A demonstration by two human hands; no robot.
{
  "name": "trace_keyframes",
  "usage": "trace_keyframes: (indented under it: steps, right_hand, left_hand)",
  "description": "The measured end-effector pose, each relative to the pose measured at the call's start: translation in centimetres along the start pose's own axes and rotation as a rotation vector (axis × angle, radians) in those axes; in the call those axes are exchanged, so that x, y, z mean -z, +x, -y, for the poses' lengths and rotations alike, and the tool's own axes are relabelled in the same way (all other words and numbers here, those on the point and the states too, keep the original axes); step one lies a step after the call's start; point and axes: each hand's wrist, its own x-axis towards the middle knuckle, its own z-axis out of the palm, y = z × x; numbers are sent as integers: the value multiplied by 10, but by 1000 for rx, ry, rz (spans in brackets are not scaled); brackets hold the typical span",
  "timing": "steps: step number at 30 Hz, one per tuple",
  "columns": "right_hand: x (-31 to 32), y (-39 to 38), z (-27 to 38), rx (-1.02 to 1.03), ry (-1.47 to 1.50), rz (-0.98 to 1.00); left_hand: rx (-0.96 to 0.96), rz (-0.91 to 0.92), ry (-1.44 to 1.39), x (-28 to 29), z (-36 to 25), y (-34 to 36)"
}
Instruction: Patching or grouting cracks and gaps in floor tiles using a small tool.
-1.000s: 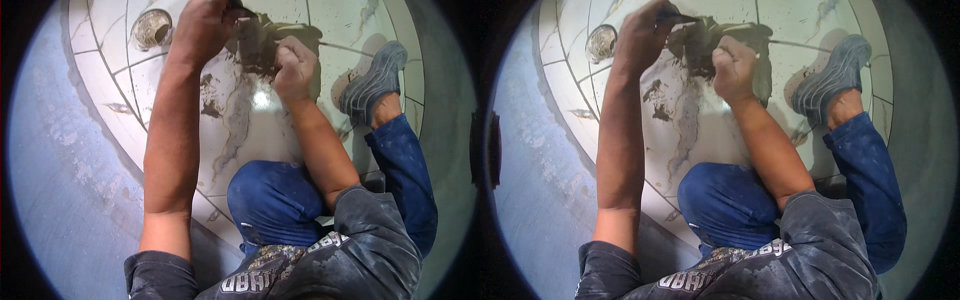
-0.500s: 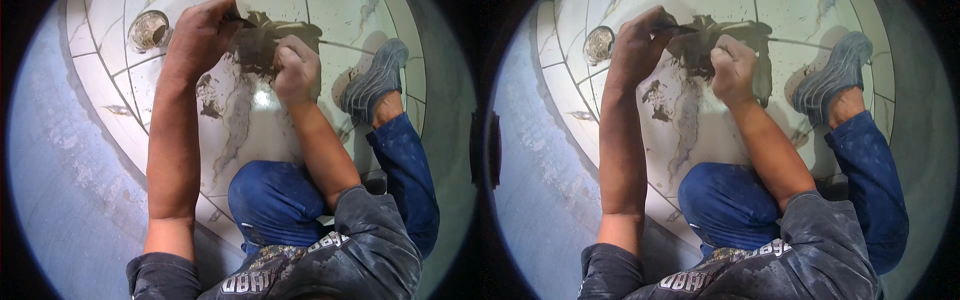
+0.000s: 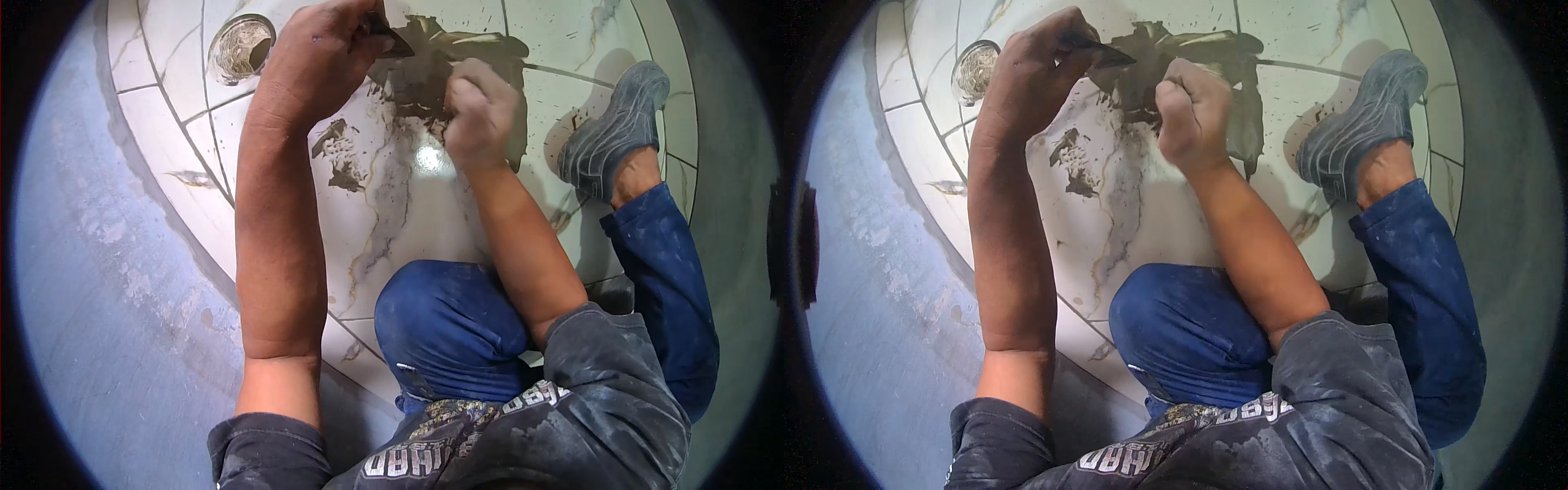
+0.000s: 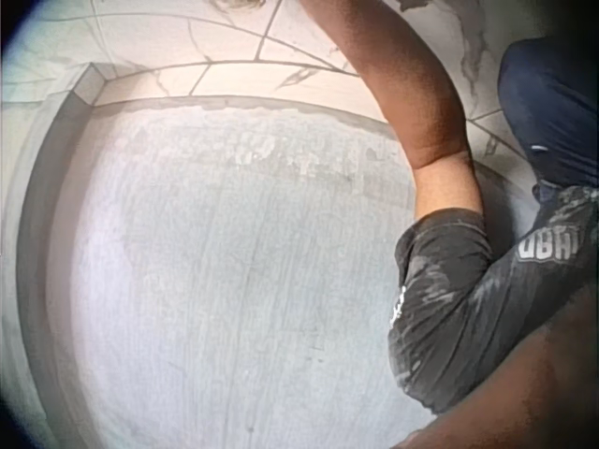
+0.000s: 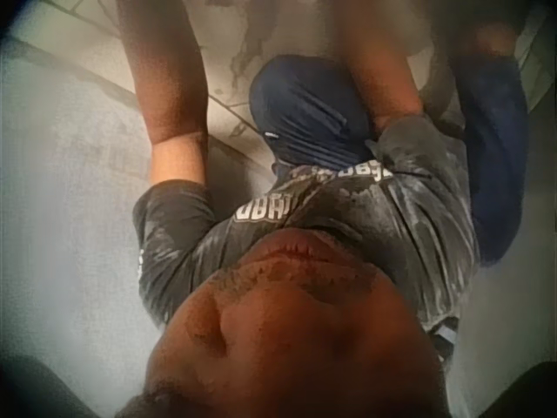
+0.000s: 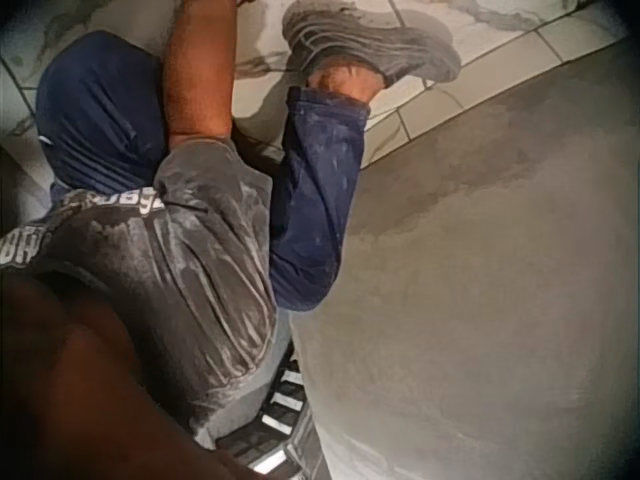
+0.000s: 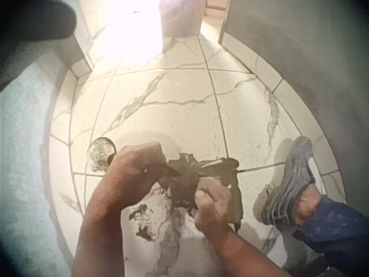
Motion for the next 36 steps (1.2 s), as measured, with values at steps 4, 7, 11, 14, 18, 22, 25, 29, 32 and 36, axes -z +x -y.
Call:
trace_keyframes:
  steps: [4, 7, 11, 14, 18, 22, 25, 29, 32, 36]
  right_hand:
    - [2, -2, 12, -15, 159, 42]
    - [-2, -7, -9, 62, -58, 19]
    - [4, -6, 13, 20, 127, 93]
    - [3, -9, 10, -66, 67, 93]
    - [2, -8, 9, -58, 73, 159]
    - [-2, -11, 8, -84, 108, 121]
    - [6, -5, 15, -52, 111, 113]
    - [21, -2, 17, 7, 111, 68]
    - [18, 0, 24, -13, 142, 33]
    - [0, 5, 5, -17, -26, 13]
  left_hand:
    - [-20, 42, -93, -3, 7, -3]
    - [-33, 80, -3, -10, 9, 0]
    - [-13, -89, 28, -10, 7, 4]
    - [21, -98, 13, -4, -3, 3]
    - [84, -149, -43, 2, -12, 13]
    - [0, -199, -8, -15, 2, 19]
    - [-87, -90, 354, -23, 9, 23]
    - [-98, -120, 51, -30, -1, -4]
    - [-65, -147, 6, -25, -3, -5]
    - [-67, -147, 74, -11, 8, -3]
